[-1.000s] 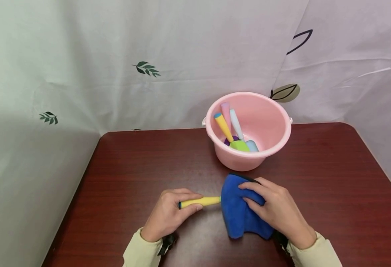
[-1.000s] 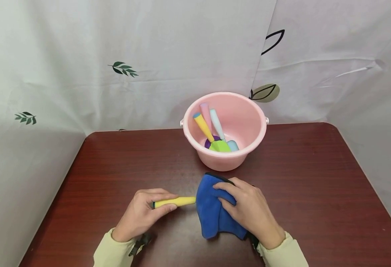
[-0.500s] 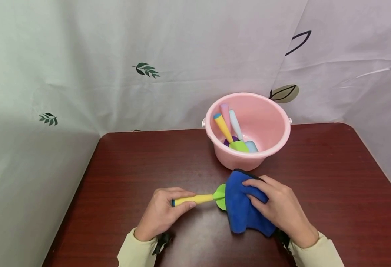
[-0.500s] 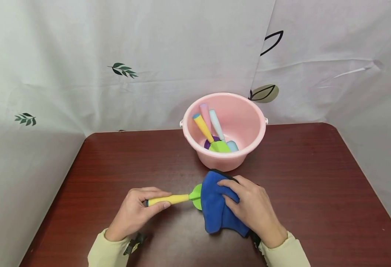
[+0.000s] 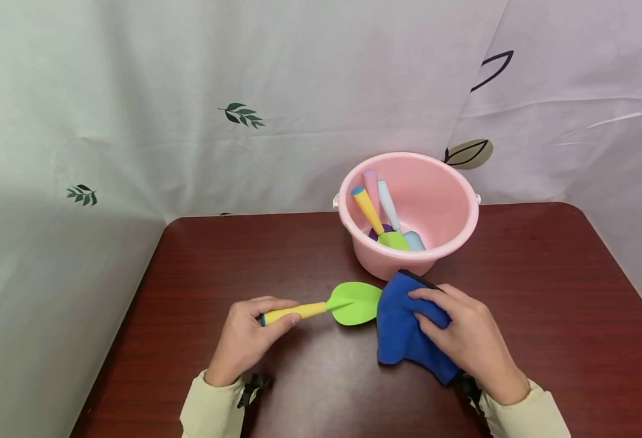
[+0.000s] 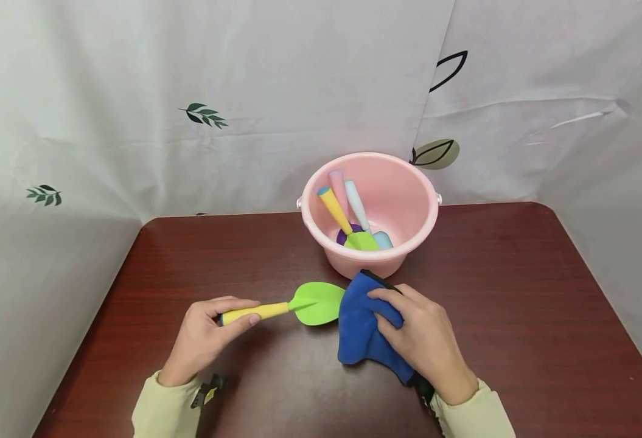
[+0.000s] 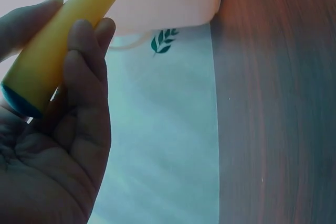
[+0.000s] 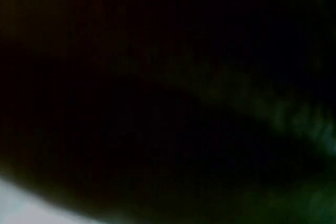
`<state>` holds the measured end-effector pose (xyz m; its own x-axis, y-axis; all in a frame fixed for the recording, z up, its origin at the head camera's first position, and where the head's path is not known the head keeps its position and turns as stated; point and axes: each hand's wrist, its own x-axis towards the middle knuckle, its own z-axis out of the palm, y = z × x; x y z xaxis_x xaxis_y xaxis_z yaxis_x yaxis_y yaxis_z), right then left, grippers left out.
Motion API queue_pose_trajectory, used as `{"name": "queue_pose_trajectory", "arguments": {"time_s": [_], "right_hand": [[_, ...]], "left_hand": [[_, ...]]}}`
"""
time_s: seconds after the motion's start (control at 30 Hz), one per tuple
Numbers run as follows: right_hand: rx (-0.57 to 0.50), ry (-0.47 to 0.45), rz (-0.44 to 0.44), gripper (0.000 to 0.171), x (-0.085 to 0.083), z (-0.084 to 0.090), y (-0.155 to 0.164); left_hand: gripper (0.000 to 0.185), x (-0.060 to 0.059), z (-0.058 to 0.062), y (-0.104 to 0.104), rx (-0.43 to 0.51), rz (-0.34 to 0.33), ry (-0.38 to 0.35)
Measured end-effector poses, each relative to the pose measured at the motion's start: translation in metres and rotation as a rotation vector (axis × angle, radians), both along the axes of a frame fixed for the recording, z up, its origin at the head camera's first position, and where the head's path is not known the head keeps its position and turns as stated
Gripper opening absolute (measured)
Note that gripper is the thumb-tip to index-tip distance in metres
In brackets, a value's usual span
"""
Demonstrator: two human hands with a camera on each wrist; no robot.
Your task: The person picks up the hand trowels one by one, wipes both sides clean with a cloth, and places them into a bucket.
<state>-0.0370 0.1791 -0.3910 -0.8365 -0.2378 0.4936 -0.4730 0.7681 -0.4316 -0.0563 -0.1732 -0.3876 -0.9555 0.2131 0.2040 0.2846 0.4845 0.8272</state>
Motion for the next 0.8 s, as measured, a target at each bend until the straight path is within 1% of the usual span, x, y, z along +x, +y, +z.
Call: {"name": "queue_pose_trajectory", "arguments": {"time_s": [0.1, 0.23, 0.3, 0.4, 0.53, 0.57, 0.7, 0.8], "right_hand": [[-0.045, -0.01, 0.059, 0.048, 0.001, 0.0, 0.0], [-0.097, -0.05, 0.151, 0.048, 0.003, 0.001, 0.0], [-0.113, -0.075, 0.183, 0.048, 0.004, 0.002, 0.0], [-0.124, -0.104, 0.206, 0.048, 0.005, 0.003, 0.0], [-0.131, -0.117, 0.22, 0.048, 0.006, 0.005, 0.0], [-0.133, -0.115, 0.226, 0.049, 0.006, 0.005, -0.001], [-0.143, -0.051, 0.261, 0.053, 0.005, 0.003, -0.003], [-0.142, -0.007, 0.276, 0.056, 0.004, 0.001, -0.004]], "left_hand": [[0.018, -0.002, -0.001, -0.002, 0.0, 0.03, -0.003], [0.021, -0.003, -0.002, -0.001, -0.012, 0.049, -0.003], [0.022, -0.003, -0.002, 0.0, -0.015, 0.054, -0.005], [0.022, -0.003, -0.003, 0.002, -0.014, 0.055, -0.003], [0.02, -0.002, -0.005, 0.008, -0.013, 0.033, 0.025], [0.02, -0.001, -0.005, 0.01, -0.014, 0.024, 0.035], [0.02, 0.002, -0.007, 0.02, -0.016, -0.011, 0.067], [0.019, 0.005, -0.008, 0.029, -0.02, -0.039, 0.072]]}}
